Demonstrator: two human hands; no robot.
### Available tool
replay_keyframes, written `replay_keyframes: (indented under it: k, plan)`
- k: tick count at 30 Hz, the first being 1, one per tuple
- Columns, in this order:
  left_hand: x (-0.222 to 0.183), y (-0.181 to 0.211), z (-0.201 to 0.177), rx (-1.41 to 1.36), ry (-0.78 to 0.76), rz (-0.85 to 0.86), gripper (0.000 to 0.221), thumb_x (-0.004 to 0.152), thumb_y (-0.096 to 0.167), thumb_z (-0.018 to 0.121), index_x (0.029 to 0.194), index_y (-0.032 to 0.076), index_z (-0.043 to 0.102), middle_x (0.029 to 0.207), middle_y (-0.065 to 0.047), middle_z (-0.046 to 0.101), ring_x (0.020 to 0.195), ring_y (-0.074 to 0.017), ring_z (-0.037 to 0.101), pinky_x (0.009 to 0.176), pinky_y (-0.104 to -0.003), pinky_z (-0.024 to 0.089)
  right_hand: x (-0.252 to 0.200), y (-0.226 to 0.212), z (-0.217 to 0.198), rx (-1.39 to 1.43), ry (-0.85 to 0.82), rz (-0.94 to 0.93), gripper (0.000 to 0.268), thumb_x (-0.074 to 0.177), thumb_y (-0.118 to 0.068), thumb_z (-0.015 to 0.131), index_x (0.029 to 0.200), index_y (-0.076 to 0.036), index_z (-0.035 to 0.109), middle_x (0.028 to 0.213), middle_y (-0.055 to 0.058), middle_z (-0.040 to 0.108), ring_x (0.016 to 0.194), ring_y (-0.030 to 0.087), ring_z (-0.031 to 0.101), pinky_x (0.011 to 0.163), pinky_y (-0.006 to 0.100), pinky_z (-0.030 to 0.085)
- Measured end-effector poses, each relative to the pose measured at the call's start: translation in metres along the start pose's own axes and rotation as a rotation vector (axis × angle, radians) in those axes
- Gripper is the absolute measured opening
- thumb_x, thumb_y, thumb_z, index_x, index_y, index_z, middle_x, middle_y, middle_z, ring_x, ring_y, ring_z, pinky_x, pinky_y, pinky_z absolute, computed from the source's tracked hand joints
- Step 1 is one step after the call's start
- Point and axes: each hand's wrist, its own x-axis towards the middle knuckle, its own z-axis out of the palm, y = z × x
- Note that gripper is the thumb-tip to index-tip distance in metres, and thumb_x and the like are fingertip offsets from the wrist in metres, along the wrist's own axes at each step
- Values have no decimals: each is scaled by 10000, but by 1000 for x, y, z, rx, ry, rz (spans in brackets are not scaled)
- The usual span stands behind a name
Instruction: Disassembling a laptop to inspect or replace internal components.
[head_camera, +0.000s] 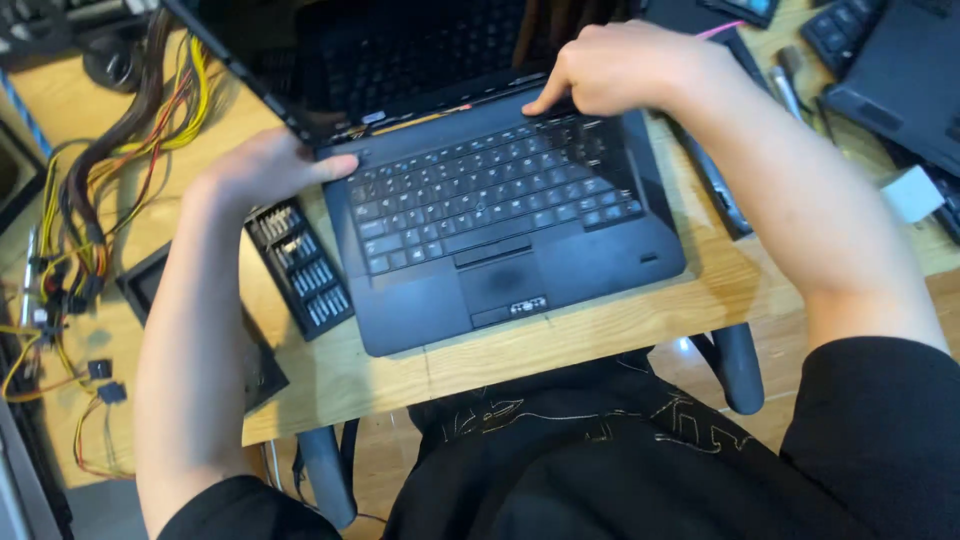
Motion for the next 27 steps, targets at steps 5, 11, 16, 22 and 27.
replay_keyframes:
  k: [5,11,16,22,27]
  plan:
    - [-6,9,-4,-364,11,195,629,863,486,737,1382,145,637,1217,-107,740,1103,-223,668,969,-386,504,-9,29,13,107,7,73,771,764,74,498,1282,-452,718,1101,201,736,955,408,696,863,485,551]
    - [-12,6,2,-362,3,155,627,863,506,726,1373,146,662,1241,-112,736,1126,-247,661,989,-405,500,-22,53,19,206,-7,21,764,795,73,532,1339,-443,681,1078,231,743,931,392,712,874,457,542]
    - [-21,16,-5,-320,24,131,692,854,552,712,1408,149,622,1241,-134,722,1137,-270,661,980,-417,501,-44,75,33,210,11,198,713,817,91,521,1312,-383,716,1146,177,773,886,365,767,867,429,585]
    - [-15,0,-1,-277,-19,87,701,879,590,678,1386,107,649,1262,-141,712,1157,-260,654,986,-408,494,-70,62,42,-97,321,11,778,704,39,579,1336,-375,764,1315,30,743,920,287,727,792,424,564]
    - [-2,-24,0,-92,-33,78,628,933,600,684,1023,-18,751,842,-141,733,785,-242,643,718,-412,529,-110,82,12,30,224,207,566,794,-55,598,1277,-293,771,1190,62,750,843,290,715,752,429,576]
